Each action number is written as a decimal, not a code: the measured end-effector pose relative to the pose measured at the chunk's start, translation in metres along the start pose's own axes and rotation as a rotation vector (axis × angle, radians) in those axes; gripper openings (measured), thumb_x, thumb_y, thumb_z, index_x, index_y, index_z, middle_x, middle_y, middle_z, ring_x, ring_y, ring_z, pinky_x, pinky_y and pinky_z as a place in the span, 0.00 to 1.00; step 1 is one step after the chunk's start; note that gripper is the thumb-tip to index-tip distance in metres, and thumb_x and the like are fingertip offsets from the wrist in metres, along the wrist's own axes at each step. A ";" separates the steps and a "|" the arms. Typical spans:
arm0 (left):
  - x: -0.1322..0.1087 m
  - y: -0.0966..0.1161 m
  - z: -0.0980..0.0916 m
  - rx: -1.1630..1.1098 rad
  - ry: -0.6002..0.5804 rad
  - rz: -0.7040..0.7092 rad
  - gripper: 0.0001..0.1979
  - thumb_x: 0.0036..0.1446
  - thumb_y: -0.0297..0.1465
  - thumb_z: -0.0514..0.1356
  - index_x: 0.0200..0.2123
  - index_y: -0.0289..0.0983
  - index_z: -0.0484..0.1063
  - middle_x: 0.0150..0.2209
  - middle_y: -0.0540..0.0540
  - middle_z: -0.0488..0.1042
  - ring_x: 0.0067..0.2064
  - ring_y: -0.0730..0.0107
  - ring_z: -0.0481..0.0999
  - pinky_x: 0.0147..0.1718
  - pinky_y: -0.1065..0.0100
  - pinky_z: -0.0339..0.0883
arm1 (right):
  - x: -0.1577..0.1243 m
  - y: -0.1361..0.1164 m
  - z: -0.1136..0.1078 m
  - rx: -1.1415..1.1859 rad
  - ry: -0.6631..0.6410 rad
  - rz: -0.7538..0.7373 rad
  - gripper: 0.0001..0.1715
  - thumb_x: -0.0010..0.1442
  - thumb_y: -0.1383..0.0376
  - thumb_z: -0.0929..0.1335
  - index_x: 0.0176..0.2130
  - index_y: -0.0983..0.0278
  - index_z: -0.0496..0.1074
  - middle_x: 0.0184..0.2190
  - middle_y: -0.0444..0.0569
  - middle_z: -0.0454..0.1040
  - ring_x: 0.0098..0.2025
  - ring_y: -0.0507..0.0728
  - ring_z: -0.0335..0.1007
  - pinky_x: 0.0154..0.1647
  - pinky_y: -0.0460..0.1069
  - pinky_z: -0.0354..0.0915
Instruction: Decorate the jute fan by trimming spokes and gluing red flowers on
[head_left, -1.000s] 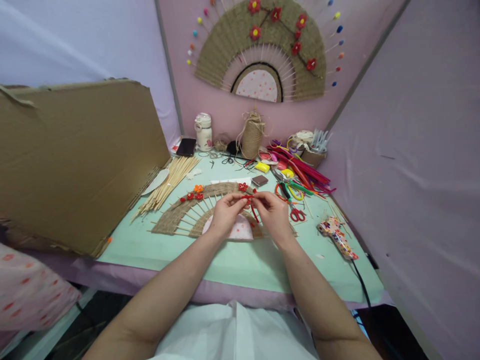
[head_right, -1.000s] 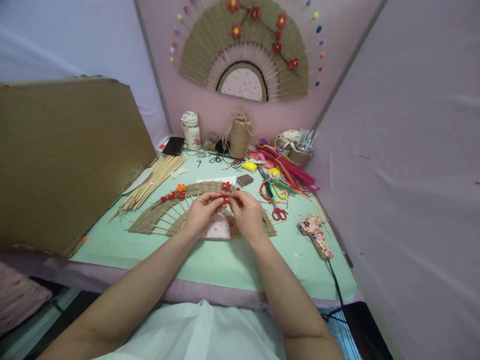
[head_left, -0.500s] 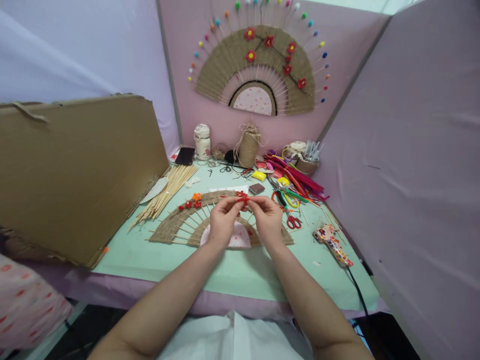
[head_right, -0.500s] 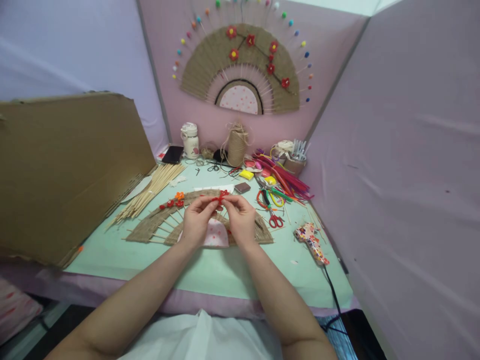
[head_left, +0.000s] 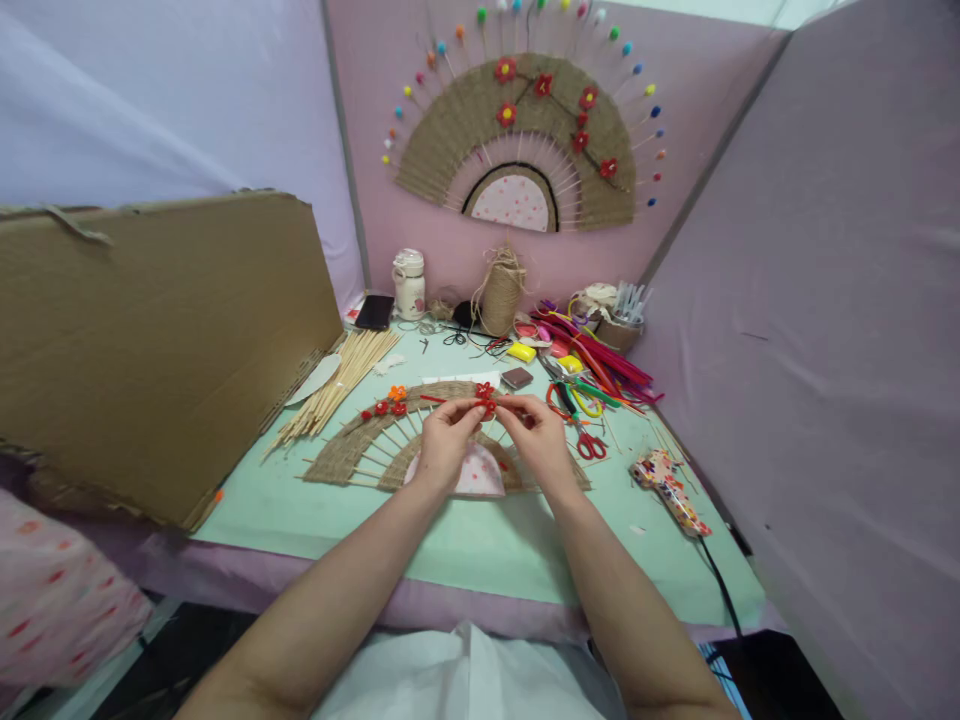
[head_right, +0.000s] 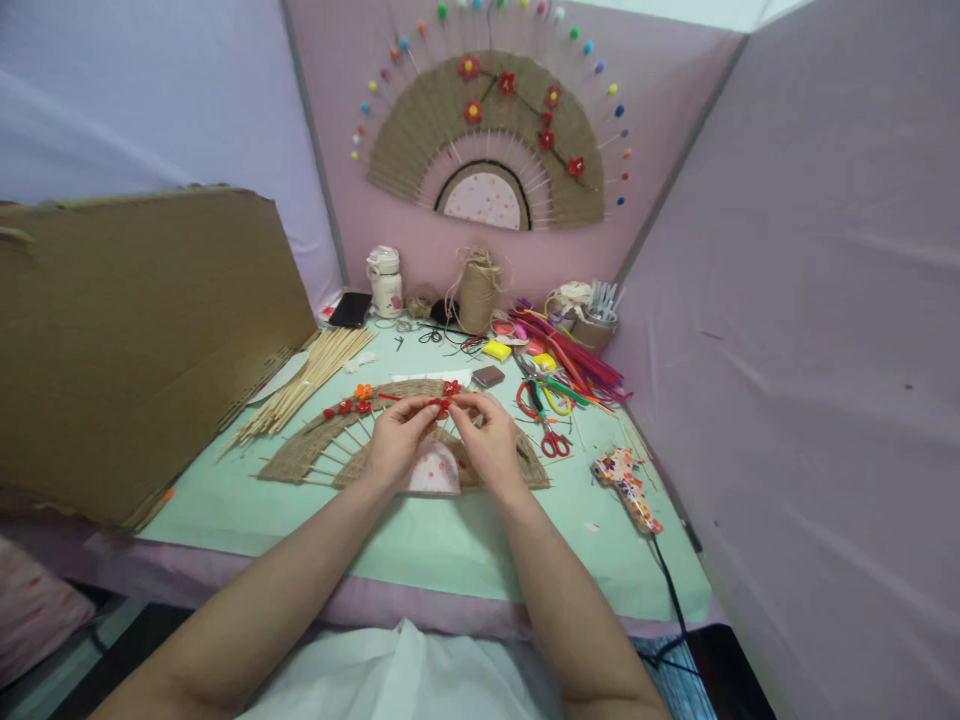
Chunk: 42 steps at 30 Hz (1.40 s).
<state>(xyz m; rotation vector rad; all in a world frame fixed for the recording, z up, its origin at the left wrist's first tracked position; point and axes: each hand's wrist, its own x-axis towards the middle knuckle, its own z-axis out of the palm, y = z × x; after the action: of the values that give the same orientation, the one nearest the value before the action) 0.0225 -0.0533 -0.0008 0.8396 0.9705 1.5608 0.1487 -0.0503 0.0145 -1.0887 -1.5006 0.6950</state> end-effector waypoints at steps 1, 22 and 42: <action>0.000 0.000 0.000 -0.003 0.003 -0.012 0.14 0.39 0.35 0.70 0.30 0.34 0.77 0.30 0.46 0.78 0.33 0.70 0.76 0.36 0.69 0.68 | 0.000 0.000 -0.002 -0.057 0.024 -0.055 0.09 0.55 0.60 0.69 0.34 0.63 0.76 0.34 0.49 0.76 0.36 0.56 0.70 0.39 0.51 0.65; -0.002 -0.010 -0.005 0.530 -0.030 0.365 0.05 0.48 0.26 0.63 0.29 0.38 0.79 0.37 0.44 0.74 0.43 0.66 0.73 0.46 0.65 0.67 | 0.001 0.011 -0.007 -0.304 -0.074 -0.058 0.06 0.51 0.66 0.66 0.25 0.63 0.71 0.26 0.47 0.71 0.30 0.55 0.66 0.34 0.50 0.61; 0.006 0.000 -0.005 -0.079 -0.026 -0.231 0.12 0.32 0.29 0.72 0.25 0.33 0.78 0.26 0.46 0.77 0.32 0.71 0.74 0.36 0.69 0.67 | 0.007 0.016 -0.019 -0.324 -0.135 -0.339 0.06 0.61 0.65 0.66 0.35 0.62 0.74 0.35 0.50 0.74 0.40 0.57 0.69 0.42 0.52 0.64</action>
<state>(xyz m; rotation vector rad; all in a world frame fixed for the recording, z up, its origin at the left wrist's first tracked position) 0.0172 -0.0483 -0.0028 0.6661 0.9460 1.3772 0.1711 -0.0400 0.0074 -1.0013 -1.9050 0.2994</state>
